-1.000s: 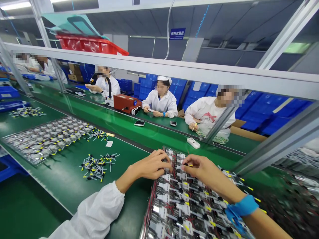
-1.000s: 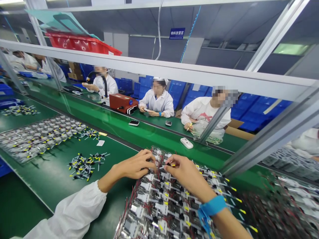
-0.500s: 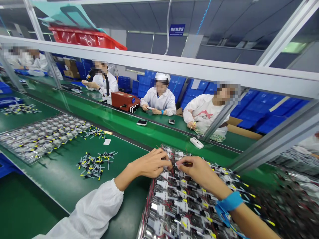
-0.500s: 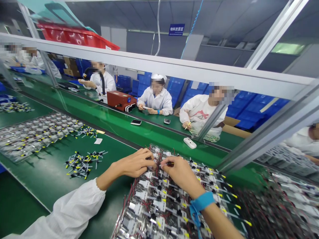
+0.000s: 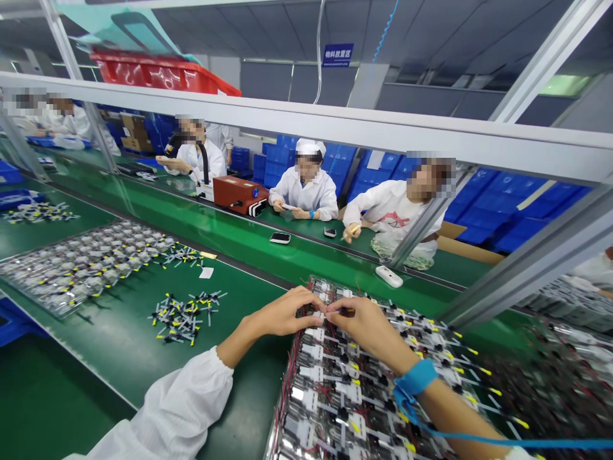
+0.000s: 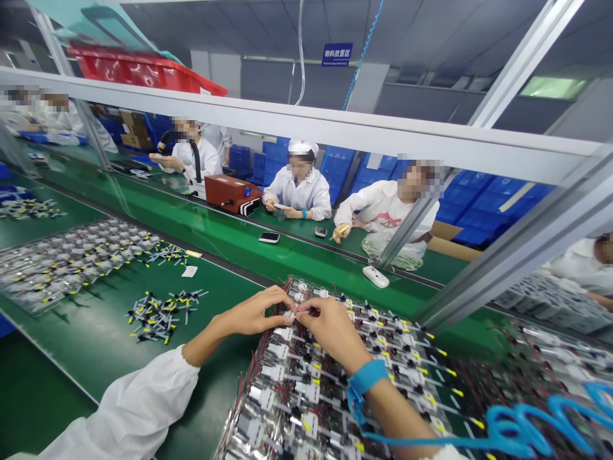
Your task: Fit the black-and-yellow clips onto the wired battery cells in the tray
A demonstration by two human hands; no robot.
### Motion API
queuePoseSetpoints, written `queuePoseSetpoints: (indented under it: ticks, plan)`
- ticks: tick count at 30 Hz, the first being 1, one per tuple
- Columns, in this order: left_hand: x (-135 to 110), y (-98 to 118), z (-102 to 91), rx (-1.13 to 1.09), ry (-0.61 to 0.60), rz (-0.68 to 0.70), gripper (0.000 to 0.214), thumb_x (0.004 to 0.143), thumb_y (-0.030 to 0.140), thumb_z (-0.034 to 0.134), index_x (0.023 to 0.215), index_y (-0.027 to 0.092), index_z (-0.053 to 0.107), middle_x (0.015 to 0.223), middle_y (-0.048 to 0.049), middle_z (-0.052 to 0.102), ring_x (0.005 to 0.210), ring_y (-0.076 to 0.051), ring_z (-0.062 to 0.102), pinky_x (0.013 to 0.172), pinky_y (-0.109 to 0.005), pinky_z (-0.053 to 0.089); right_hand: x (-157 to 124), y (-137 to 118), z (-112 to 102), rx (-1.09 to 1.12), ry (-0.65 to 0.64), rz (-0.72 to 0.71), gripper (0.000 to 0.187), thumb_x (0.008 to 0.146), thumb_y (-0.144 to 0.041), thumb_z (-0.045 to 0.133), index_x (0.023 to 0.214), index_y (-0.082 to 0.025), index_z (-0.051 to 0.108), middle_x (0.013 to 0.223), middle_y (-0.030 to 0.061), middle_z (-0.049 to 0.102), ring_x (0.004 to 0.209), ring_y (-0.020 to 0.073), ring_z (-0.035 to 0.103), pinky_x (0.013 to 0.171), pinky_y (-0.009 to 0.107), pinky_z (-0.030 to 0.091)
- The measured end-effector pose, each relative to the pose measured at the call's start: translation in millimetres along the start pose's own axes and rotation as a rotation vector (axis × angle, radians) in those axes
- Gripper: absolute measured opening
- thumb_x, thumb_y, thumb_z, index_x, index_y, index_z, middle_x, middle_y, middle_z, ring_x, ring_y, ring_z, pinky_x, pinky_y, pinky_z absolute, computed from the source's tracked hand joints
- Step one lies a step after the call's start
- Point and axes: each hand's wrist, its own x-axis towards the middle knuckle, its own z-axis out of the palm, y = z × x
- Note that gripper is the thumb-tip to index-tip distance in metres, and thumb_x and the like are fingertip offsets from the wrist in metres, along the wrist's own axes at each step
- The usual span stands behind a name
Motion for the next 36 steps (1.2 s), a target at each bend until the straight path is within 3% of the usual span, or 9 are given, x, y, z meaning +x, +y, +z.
queuePoseSetpoints:
  ticks: [11,24,36]
  plan:
    - [-3.6,-4.6,8.3,0.026,0.091,-0.045,0.027,0.092,0.039,0.061,0.11,0.021,0.067,0.101,-0.0057,0.068,0.099,-0.019,0.057,0.09,-0.032,0.042,0.1,3.1,5.2,0.081,-0.019,-0.004,0.032,0.076,-0.045,0.053,0.078,-0.02,0.073,0.079,0.004,0.072,0.074,0.0244,0.062,0.068,0.032,0.041]
    - [-2.9,-1.9,9.4,0.021,0.105,-0.073,0.026,0.092,0.04,0.061,0.108,0.02,0.068,0.102,-0.0059,0.069,0.099,-0.019,0.058,0.092,-0.033,0.041,1.1,13.9,7.3,0.172,-0.051,-0.005,0.033,0.077,-0.048,0.056,0.079,-0.019,0.073,0.086,0.0046,0.074,0.084,0.0263,0.065,0.076,0.034,0.045]
    - [-2.1,0.9,9.7,-0.011,0.136,-0.097,0.025,0.089,0.039,0.065,0.104,0.019,0.069,0.097,-0.0052,0.069,0.096,-0.019,0.059,0.09,-0.031,0.044,2.9,20.4,15.5,0.18,0.001,0.018,0.033,0.076,-0.046,0.057,0.079,-0.018,0.074,0.083,0.0058,0.073,0.081,0.0257,0.063,0.072,0.033,0.045]
